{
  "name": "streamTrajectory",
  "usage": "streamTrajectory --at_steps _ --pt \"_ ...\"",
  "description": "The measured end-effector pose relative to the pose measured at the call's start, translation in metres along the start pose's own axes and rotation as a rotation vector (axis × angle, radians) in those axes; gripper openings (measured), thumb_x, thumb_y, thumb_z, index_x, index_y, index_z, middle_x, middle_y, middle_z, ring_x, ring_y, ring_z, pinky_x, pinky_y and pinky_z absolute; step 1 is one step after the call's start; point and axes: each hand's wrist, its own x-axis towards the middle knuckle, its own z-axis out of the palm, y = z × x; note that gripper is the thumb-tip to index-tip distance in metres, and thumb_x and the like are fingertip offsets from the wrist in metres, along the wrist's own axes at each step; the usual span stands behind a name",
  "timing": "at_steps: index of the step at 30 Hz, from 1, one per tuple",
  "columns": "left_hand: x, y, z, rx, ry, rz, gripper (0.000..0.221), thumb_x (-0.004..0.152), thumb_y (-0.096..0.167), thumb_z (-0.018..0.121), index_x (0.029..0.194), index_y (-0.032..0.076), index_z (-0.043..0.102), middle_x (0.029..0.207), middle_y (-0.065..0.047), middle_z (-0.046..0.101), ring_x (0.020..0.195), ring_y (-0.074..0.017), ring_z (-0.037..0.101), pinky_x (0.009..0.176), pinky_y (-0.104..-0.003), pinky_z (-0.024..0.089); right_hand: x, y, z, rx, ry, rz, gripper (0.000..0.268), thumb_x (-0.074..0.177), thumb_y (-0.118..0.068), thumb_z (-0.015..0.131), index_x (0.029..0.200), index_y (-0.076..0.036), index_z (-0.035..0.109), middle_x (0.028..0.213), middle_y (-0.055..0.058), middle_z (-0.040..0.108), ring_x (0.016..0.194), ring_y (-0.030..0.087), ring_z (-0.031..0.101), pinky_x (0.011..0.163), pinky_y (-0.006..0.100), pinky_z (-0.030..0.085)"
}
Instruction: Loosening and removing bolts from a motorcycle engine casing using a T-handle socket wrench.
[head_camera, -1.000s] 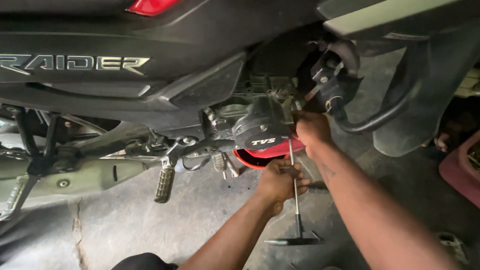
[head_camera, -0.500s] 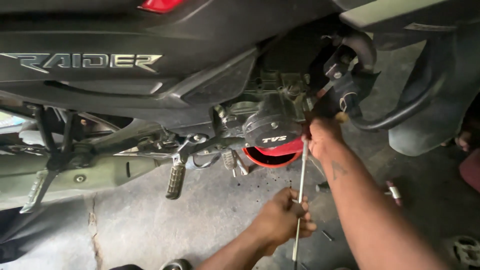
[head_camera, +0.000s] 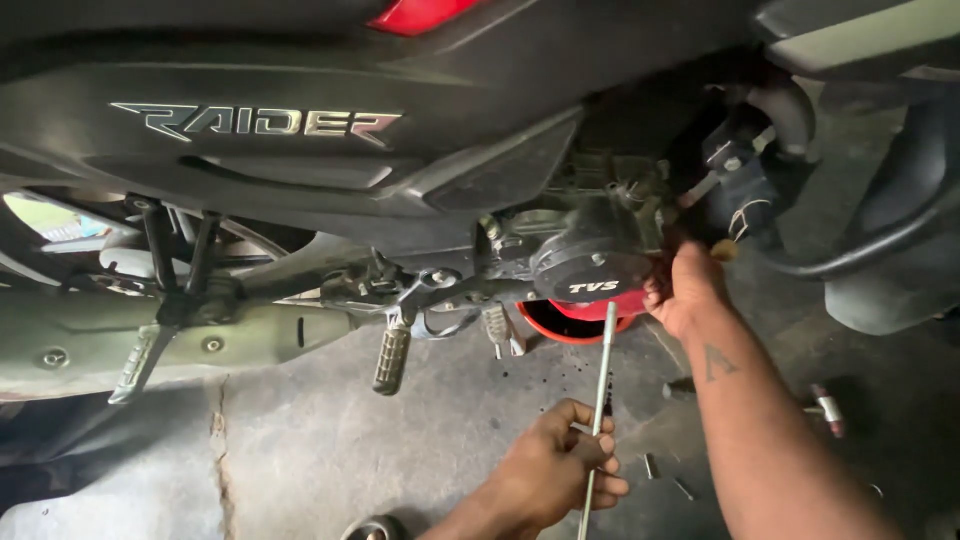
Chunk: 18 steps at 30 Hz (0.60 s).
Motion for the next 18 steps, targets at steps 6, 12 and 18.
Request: streamTrajectory --at_steps 6,12,18 --pt "0.009 -0.009 -0.007 -0.011 -0.022 0.021 0.019 0.102 0.012 0.056 0.121 0.008 0.055 0.090 -0.006 0.066 0.078 -0.0174 0.072 0.070 -0.032 0.063 -0.014 -0.003 0.003 -0.042 0.042 -0.058 0.015 0.098 -0.026 0.056 0.089 -0.017 0.061 0.067 0.000 0.060 0.048 0.010 0.048 0.044 0.026 0.034" --pt "0.005 -0.004 -0.004 -0.010 -0.037 0.015 0.021 0.103 0.016 0.061 0.122 0.009 0.055 0.090 -0.006 0.066 0.078 -0.0173 0.072 0.071 -0.032 0.063 -0.018 -0.005 0.003 -0.083 0.073 -0.078 0.009 0.097 -0.019 0.051 0.093 -0.015 0.059 0.071 0.003 0.060 0.049 0.011 0.047 0.043 0.027 0.034" --pt "0.009 -0.009 -0.007 -0.028 -0.073 0.048 0.022 0.103 0.014 0.061 0.122 0.006 0.055 0.092 -0.007 0.066 0.079 -0.0180 0.073 0.071 -0.032 0.064 -0.007 -0.002 -0.003 -0.061 0.001 -0.063 0.012 0.099 -0.024 0.053 0.092 -0.016 0.060 0.072 0.001 0.059 0.050 0.010 0.046 0.043 0.024 0.032"
